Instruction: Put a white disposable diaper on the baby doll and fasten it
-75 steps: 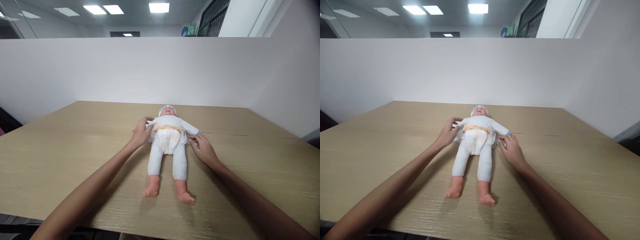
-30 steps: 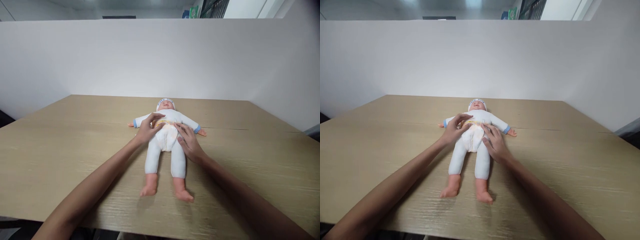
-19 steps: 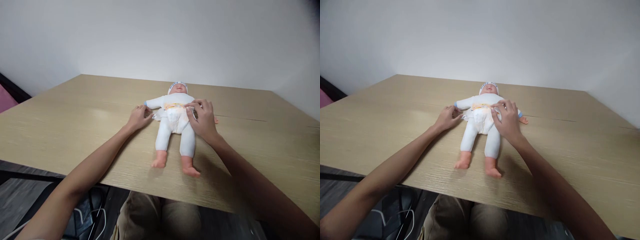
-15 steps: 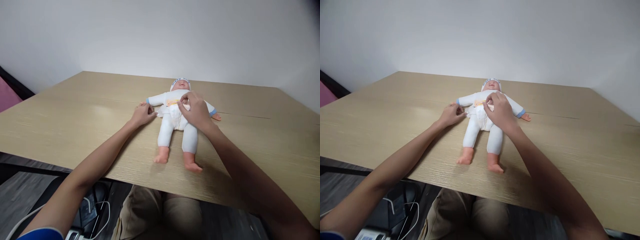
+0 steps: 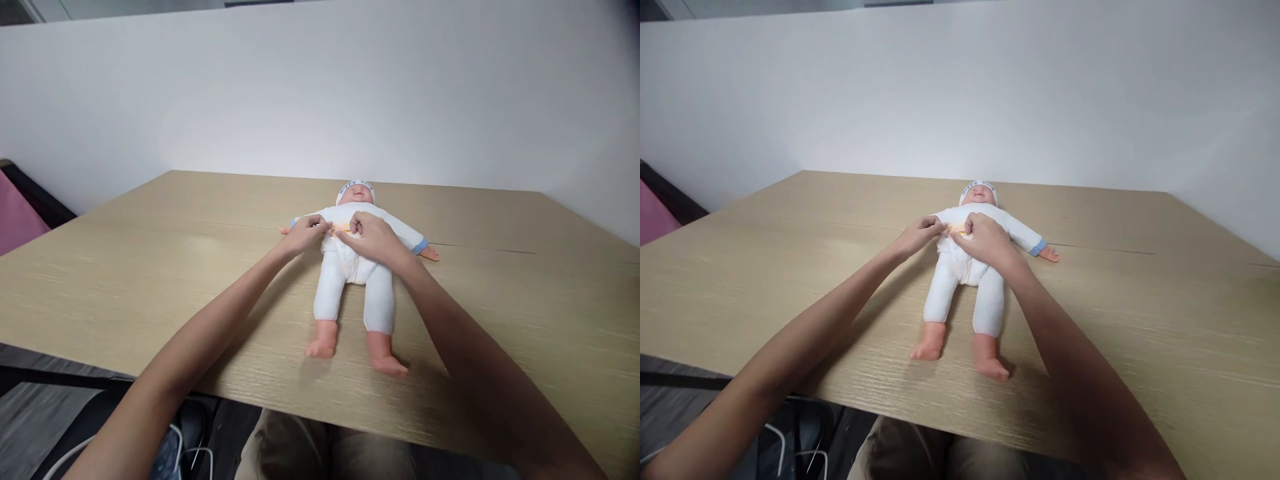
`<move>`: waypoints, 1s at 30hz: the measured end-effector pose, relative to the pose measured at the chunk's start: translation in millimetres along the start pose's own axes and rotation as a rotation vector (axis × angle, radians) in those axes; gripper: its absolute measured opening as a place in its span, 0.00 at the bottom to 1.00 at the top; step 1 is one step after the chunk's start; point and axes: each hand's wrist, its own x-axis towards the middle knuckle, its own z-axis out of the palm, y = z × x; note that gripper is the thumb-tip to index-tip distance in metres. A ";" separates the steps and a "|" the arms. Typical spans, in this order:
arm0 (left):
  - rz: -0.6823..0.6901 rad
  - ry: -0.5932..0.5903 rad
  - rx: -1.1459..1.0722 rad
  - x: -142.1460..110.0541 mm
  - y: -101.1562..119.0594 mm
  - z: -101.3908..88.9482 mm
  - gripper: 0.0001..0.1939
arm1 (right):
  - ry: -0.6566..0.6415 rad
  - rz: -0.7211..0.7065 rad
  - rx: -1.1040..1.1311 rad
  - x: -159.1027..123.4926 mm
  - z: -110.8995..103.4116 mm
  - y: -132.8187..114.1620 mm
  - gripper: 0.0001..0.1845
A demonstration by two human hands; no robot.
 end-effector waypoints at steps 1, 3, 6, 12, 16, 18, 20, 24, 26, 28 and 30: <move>0.012 -0.016 -0.012 3.8 3.7 5.6 0.18 | -0.023 0.003 0.000 0.6 -0.3 0.1 0.20; 0.032 -0.040 -0.030 9.2 8.8 14.1 0.17 | -0.059 0.005 -0.008 1.1 -1.6 -0.3 0.18; 0.062 -0.072 -0.050 11.0 13.4 18.5 0.19 | -0.079 -0.026 -0.020 0.3 -4.5 -1.6 0.16; 0.139 -0.145 -0.111 2.7 19.1 16.3 0.20 | -0.085 -0.018 -0.008 0.1 -3.3 -2.4 0.18; 0.093 -0.107 -0.162 2.3 12.3 19.0 0.23 | 0.000 0.018 -0.010 3.2 4.6 1.3 0.15; 0.027 -0.067 -0.190 1.0 11.7 19.4 0.22 | 0.010 0.033 -0.007 4.9 6.7 3.6 0.14; -0.031 0.017 -0.150 -8.8 19.9 19.2 0.19 | 0.012 0.057 0.006 6.3 7.0 5.1 0.13; 0.088 0.286 0.071 -82.1 62.4 26.3 0.15 | 0.043 0.096 0.016 6.9 7.2 6.2 0.14; 0.179 0.315 0.077 -146.8 81.3 38.7 0.13 | 0.057 0.105 0.012 6.1 8.7 7.4 0.14; 0.293 0.279 0.049 -220.8 85.1 56.3 0.10 | 0.084 0.113 0.010 5.0 11.4 9.8 0.12; 0.534 0.118 0.038 -295.6 69.5 74.1 0.09 | 0.138 0.105 0.014 4.0 15.0 12.8 0.10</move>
